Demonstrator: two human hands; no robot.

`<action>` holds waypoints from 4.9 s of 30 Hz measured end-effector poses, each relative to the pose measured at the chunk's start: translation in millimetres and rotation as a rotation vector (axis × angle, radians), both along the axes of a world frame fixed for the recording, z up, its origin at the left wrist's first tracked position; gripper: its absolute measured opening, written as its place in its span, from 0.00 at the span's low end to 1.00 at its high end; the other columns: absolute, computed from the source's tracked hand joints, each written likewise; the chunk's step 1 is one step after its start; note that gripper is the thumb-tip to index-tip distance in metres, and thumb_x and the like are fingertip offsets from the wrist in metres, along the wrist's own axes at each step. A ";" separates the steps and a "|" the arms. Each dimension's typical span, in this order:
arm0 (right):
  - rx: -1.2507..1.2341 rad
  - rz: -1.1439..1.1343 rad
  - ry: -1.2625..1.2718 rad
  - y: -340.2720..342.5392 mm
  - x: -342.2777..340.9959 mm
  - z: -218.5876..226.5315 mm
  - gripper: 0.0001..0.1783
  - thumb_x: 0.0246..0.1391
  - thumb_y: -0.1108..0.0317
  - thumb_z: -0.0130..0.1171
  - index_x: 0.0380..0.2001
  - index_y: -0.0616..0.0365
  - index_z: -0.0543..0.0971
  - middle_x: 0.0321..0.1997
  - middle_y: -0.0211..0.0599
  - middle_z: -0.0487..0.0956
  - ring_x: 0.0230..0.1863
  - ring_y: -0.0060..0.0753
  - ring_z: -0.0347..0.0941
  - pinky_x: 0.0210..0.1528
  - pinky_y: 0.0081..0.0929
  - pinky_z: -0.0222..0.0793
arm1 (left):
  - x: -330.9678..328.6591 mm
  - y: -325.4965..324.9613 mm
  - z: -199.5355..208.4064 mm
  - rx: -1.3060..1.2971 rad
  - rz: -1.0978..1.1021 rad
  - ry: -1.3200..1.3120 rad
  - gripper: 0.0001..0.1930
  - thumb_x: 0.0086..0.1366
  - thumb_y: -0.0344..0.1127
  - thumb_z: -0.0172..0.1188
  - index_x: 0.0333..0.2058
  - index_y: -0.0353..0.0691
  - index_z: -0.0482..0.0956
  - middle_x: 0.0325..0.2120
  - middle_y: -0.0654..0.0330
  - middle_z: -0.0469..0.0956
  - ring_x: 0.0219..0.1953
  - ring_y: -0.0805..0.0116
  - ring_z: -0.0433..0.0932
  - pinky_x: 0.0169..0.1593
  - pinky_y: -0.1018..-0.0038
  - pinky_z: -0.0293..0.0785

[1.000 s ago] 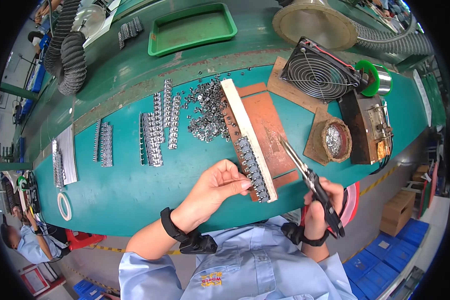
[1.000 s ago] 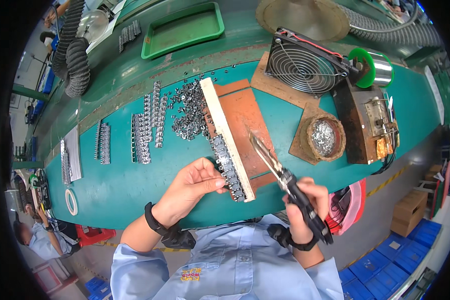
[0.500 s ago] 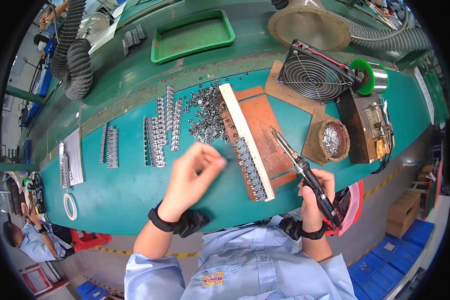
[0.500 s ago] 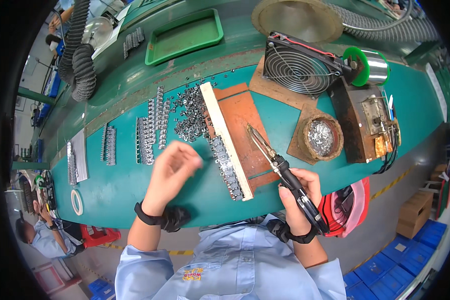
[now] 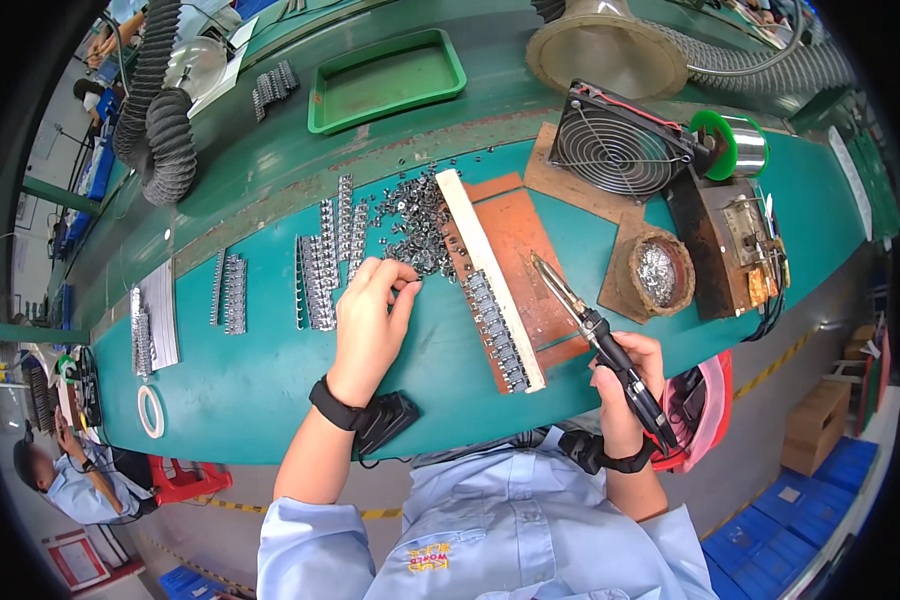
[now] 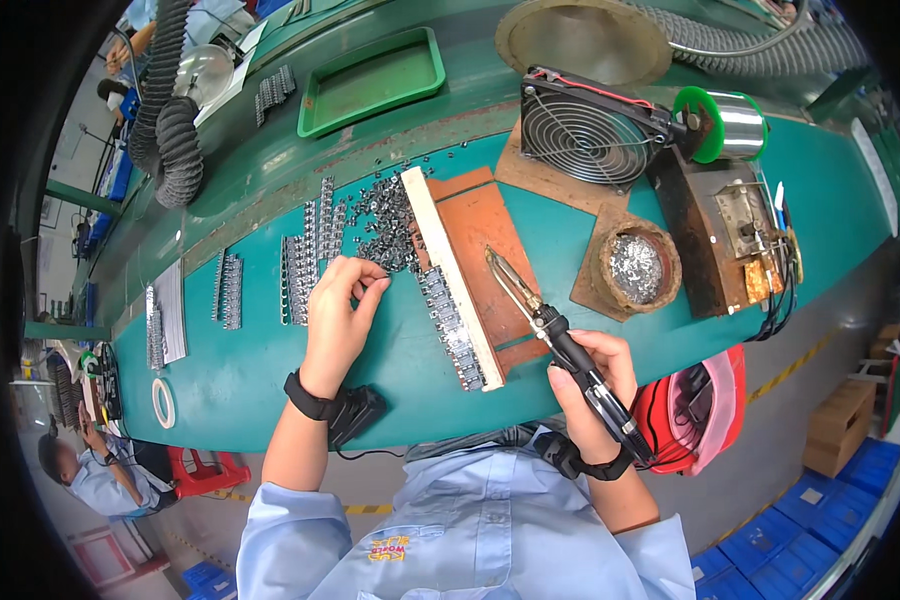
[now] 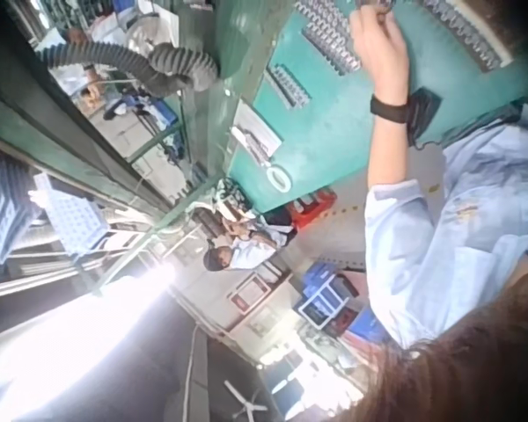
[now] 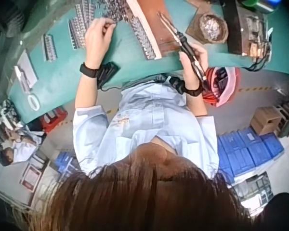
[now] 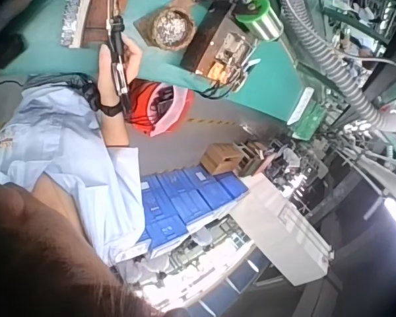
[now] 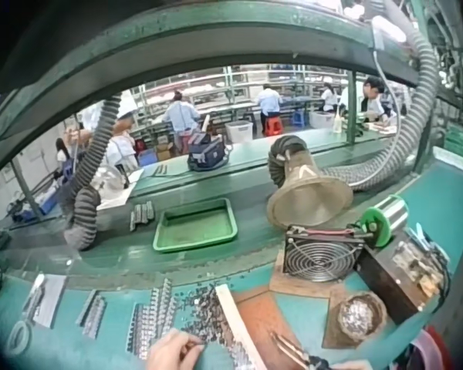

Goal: The person solders small metal components onto a strip, placing components in position by hand and applying a soldering iron to attach them.

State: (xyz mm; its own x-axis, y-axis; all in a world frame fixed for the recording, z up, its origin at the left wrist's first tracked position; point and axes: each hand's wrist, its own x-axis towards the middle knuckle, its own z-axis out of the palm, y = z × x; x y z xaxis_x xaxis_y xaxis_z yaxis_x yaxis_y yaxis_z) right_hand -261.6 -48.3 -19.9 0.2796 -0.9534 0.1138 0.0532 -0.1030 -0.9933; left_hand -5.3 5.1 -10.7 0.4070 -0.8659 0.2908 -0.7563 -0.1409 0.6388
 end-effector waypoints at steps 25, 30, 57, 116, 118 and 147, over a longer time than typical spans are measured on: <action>0.012 0.003 0.017 -0.1 -0.8 1.8 0.22 0.45 0.65 0.59 0.42 0.62 0.66 0.28 0.33 0.71 0.27 0.18 0.67 0.30 0.14 0.63 | -31.7 28.6 38.7 0.299 -0.299 1.585 0.08 0.60 0.28 0.52 0.38 0.32 0.73 0.32 0.56 0.76 0.31 0.72 0.73 0.39 0.79 0.69; 0.005 0.010 0.023 -0.2 -0.9 1.1 0.22 0.45 0.65 0.59 0.42 0.62 0.66 0.28 0.32 0.71 0.27 0.18 0.66 0.30 0.14 0.63 | -34.6 28.5 33.4 0.304 -0.361 1.562 0.08 0.59 0.26 0.53 0.38 0.32 0.73 0.32 0.55 0.76 0.32 0.72 0.74 0.39 0.79 0.69; -0.253 0.398 0.030 15.0 25.3 39.0 0.21 0.39 0.80 0.64 0.39 0.59 0.70 0.31 0.42 0.79 0.34 0.34 0.76 0.34 0.26 0.71 | -61.1 42.8 29.3 0.006 -0.539 0.950 0.11 0.54 0.16 0.55 0.35 0.33 0.66 0.32 0.53 0.74 0.35 0.66 0.75 0.42 0.73 0.72; -0.233 0.057 0.122 -2.7 4.0 -3.9 0.16 0.47 0.81 0.55 0.41 0.60 0.67 0.28 0.40 0.74 0.29 0.26 0.73 0.33 0.21 0.68 | -52.0 22.6 15.5 0.288 -0.195 1.429 0.10 0.55 0.23 0.58 0.28 0.41 0.64 0.27 0.63 0.71 0.32 0.74 0.74 0.39 0.78 0.72; -0.228 0.058 0.122 -2.5 3.7 -4.1 0.16 0.47 0.81 0.55 0.41 0.60 0.67 0.28 0.40 0.74 0.29 0.26 0.73 0.33 0.21 0.68 | -52.4 22.2 15.1 0.291 -0.194 1.425 0.10 0.55 0.23 0.58 0.28 0.41 0.64 0.27 0.63 0.71 0.32 0.74 0.74 0.39 0.78 0.72; -0.299 0.064 0.183 -4.2 0.6 -6.2 0.16 0.47 0.80 0.55 0.40 0.60 0.67 0.27 0.42 0.75 0.26 0.27 0.73 0.29 0.21 0.68 | -50.8 19.5 16.3 0.347 -0.160 1.484 0.08 0.56 0.22 0.56 0.28 0.40 0.65 0.25 0.63 0.72 0.30 0.71 0.75 0.37 0.79 0.71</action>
